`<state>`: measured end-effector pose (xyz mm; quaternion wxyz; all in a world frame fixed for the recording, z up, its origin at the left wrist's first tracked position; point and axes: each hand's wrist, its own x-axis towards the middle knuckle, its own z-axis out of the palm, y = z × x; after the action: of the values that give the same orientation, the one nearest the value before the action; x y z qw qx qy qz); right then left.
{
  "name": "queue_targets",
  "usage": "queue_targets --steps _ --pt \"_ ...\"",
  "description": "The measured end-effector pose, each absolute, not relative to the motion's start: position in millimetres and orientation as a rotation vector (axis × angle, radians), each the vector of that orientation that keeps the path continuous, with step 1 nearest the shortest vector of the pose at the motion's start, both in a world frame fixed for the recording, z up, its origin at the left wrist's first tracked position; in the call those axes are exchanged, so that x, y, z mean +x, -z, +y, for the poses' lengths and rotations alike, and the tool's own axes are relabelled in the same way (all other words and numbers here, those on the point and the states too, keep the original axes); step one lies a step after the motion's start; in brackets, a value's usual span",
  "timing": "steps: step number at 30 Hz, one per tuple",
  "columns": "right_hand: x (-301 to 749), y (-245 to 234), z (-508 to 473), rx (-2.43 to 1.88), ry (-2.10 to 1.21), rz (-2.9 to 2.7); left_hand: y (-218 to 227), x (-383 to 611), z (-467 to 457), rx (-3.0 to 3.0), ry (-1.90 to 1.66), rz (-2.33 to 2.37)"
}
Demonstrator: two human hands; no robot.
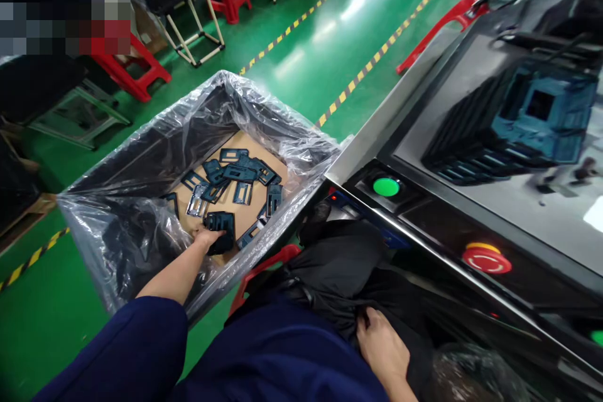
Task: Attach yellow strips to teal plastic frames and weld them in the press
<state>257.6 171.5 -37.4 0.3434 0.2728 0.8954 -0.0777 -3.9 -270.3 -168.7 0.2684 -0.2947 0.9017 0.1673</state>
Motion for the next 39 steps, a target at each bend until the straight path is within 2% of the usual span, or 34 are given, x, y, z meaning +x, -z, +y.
queue_targets --steps 5,13,24,34,39 --pt "256 37 171 0.722 0.191 2.295 172 -7 -265 -0.948 -0.316 2.411" --pt "256 36 172 0.715 0.217 2.306 147 -6 -264 -0.857 -0.233 2.507" --pt "258 36 174 0.734 0.229 2.317 140 29 -200 -0.591 -0.342 2.611" --pt "253 27 170 0.759 0.217 2.262 133 8 -224 -0.478 -0.5 2.51" --pt "251 28 169 0.75 0.205 2.272 120 -15 -245 -0.403 -0.742 2.399"
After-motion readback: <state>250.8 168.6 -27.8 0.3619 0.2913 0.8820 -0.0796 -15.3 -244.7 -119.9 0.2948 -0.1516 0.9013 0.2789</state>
